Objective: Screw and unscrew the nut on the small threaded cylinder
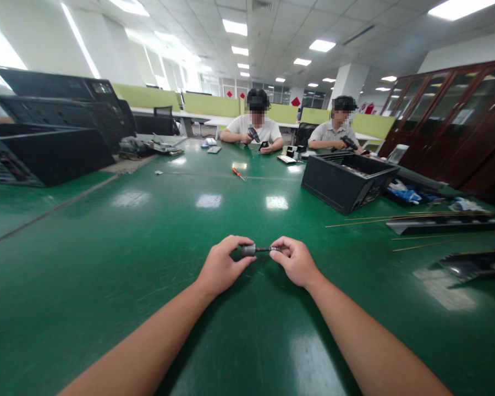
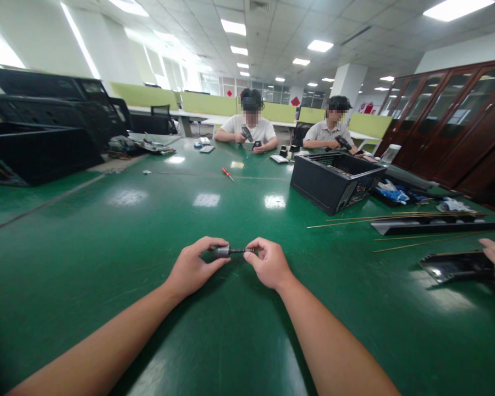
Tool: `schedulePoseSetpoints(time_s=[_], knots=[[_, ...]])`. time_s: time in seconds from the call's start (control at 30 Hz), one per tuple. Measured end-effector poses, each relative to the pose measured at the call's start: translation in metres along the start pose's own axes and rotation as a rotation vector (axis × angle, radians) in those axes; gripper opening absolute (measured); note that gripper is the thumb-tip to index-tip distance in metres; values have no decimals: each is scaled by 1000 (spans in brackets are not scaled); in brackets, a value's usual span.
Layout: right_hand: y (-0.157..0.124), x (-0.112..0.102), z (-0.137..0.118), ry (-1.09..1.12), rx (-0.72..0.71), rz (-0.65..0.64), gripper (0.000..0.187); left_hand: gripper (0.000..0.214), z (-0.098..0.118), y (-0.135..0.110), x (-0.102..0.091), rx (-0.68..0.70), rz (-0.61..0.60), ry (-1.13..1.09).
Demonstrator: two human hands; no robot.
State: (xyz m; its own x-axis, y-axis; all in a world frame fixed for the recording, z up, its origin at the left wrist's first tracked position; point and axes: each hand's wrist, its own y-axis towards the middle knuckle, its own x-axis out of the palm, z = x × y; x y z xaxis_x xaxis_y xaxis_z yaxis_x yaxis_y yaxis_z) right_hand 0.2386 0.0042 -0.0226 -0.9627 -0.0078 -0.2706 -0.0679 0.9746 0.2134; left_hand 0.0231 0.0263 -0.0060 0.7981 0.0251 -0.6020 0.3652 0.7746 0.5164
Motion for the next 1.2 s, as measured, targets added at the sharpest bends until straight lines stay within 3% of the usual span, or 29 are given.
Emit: schedulePoseSetpoints(time_s=[0.87, 1.2], knots=[[2, -6, 8, 33, -31, 37, 15, 26, -3, 1, 1, 1, 30, -22], [6, -7, 14, 145, -3, 53, 18, 26, -2, 1, -1, -26, 47, -2]])
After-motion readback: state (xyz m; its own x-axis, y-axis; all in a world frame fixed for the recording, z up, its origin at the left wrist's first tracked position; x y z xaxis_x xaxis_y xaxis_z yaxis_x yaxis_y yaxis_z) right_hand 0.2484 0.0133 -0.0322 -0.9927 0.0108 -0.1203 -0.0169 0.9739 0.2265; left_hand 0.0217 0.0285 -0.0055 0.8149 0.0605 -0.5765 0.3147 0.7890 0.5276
